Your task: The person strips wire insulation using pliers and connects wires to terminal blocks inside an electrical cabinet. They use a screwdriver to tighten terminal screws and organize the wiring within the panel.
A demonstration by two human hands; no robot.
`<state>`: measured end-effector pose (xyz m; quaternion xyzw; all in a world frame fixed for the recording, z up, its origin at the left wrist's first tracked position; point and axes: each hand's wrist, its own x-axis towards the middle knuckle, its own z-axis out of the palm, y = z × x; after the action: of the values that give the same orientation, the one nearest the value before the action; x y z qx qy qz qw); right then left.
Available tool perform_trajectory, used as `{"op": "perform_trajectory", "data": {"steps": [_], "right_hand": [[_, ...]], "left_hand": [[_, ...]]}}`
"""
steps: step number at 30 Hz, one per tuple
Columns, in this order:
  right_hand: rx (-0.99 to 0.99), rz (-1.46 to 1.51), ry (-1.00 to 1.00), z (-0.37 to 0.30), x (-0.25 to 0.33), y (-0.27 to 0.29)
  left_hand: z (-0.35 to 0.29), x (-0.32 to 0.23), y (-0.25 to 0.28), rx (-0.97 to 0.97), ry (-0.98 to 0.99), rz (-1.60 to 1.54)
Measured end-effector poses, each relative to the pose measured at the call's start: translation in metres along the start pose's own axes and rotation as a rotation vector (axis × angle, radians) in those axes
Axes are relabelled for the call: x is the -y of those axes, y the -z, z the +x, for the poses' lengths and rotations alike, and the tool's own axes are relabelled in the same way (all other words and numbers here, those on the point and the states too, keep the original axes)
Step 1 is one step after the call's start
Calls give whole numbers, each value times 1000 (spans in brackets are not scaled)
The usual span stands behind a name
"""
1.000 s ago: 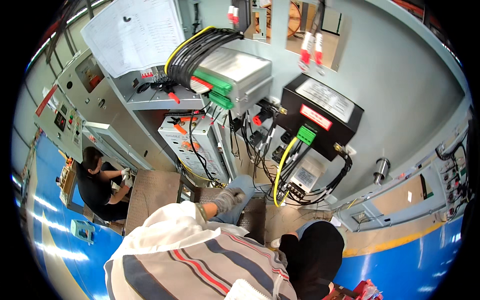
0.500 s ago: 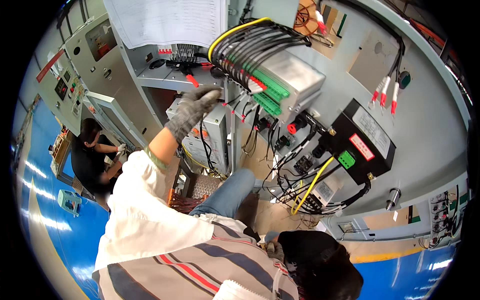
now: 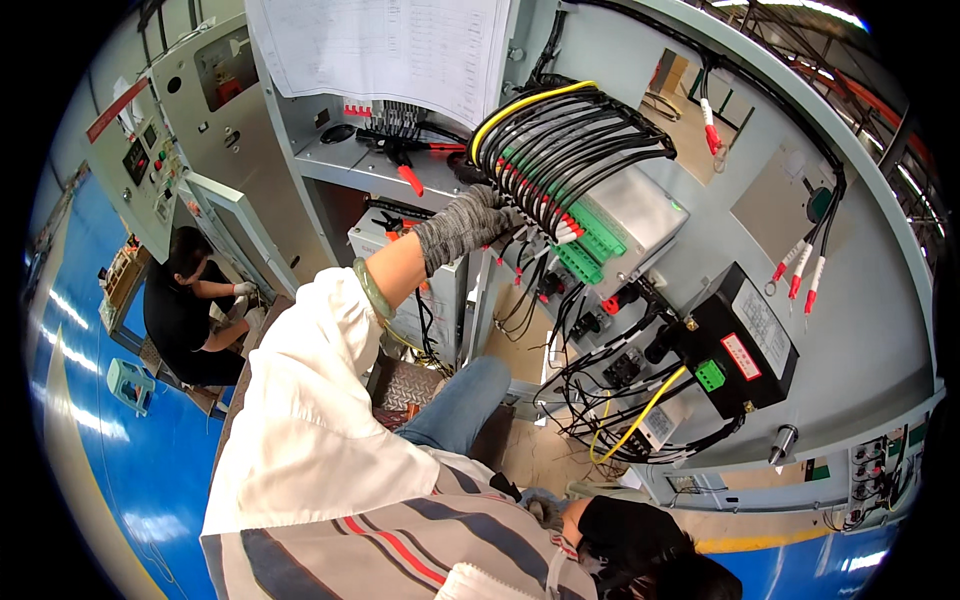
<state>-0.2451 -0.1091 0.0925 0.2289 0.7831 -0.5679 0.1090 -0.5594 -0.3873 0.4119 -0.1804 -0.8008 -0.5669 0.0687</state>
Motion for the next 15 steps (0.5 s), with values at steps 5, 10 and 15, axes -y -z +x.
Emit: {"op": "perform_trajectory", "data": {"steps": [5, 10, 15], "right_hand": [[-2, 2, -10, -2, 3, 1], [-21, 19, -8, -6, 4, 3], [-60, 41, -5, -20, -1, 2]], "left_hand": [[-1, 17, 9, 88, 133, -252], [-28, 20, 17, 133, 327, -311], [-47, 15, 18, 146, 383, -279]]}}
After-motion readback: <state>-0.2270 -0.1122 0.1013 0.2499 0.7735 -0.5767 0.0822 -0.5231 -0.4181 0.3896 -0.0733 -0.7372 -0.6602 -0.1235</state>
